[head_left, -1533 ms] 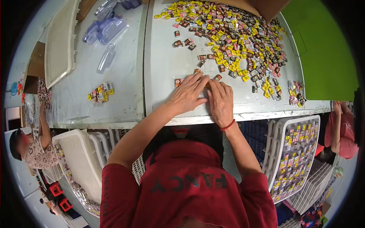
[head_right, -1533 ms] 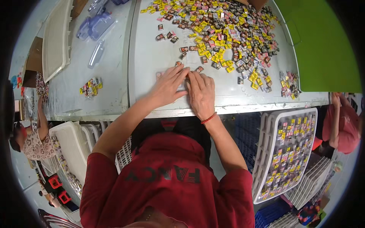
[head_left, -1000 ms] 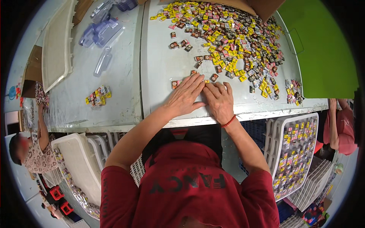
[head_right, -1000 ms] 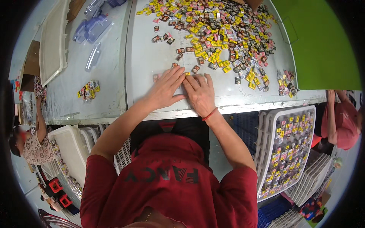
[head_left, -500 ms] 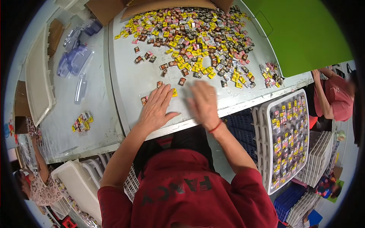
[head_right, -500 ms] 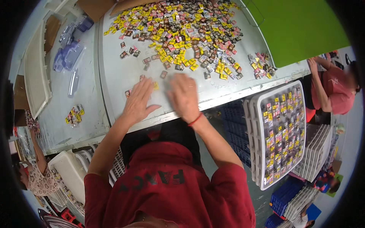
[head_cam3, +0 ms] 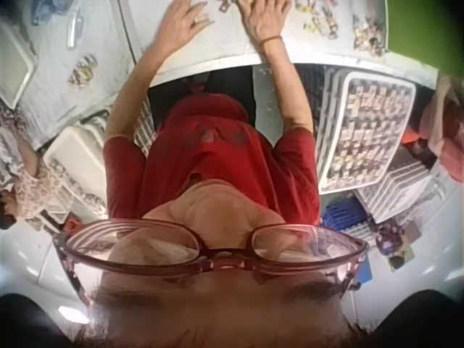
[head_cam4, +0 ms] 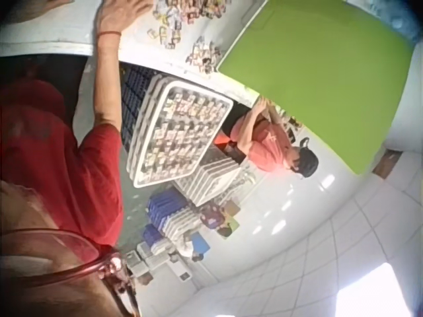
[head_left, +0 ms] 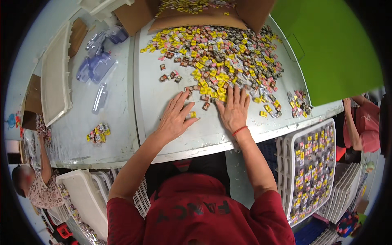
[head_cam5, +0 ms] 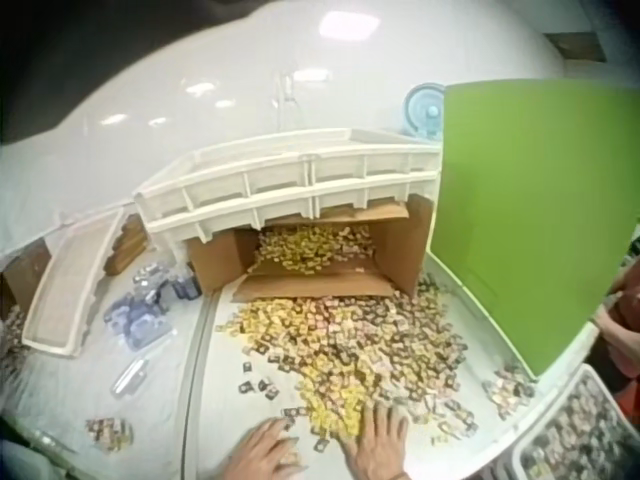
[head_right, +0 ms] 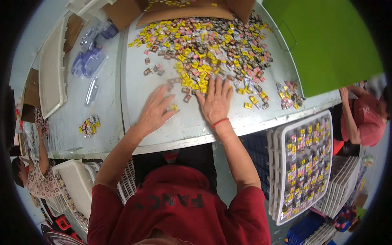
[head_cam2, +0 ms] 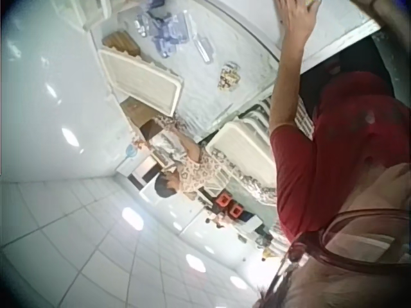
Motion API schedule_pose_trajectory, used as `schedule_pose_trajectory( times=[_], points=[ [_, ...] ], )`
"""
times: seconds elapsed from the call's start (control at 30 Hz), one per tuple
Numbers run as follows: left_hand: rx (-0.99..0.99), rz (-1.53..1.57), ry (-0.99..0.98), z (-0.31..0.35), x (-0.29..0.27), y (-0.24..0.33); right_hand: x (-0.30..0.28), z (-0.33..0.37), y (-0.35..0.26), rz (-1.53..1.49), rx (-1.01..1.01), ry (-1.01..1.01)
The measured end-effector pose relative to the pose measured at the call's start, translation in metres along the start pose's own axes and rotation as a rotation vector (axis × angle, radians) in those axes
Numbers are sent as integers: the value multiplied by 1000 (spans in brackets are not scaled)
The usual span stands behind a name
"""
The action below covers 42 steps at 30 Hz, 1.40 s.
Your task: Sorting small toy pieces from a pile and placing them into clear plastic bags on a workbench.
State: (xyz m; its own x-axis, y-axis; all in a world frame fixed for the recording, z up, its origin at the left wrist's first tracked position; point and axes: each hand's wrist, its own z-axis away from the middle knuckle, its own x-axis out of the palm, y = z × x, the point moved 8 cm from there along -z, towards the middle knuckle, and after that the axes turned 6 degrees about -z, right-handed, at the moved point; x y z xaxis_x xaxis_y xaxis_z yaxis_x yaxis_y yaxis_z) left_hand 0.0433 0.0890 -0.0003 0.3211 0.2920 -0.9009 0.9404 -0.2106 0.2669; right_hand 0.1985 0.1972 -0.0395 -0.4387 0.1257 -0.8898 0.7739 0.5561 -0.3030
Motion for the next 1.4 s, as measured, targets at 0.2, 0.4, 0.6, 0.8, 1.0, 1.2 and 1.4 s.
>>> schedule_pose_trajectory(
  times=[0.2,0.4,0.6,0.8,1.0,1.2,1.4],
  points=[
    [-154,-102,103,-28,2,-79,-20,-15,-20,8,-90,96],
    [-301,-96,150,-64,22,-150,11,-125,-44,-288,-238,172],
    [-315,-1,116,-69,26,-124,70,-179,-68,-3,-161,-75],
    [-479,388,296,-24,4,-124,73,-128,-132,-325,-612,-244],
    [-506,317,343,27,-23,-136,55,-117,-106,-305,-599,-231],
    [-468,305,294,46,-31,-129,31,-118,-88,-203,-569,-14],
    [-229,99,258,49,-35,-109,8,-73,-147,-464,-674,-87]
  ],
)
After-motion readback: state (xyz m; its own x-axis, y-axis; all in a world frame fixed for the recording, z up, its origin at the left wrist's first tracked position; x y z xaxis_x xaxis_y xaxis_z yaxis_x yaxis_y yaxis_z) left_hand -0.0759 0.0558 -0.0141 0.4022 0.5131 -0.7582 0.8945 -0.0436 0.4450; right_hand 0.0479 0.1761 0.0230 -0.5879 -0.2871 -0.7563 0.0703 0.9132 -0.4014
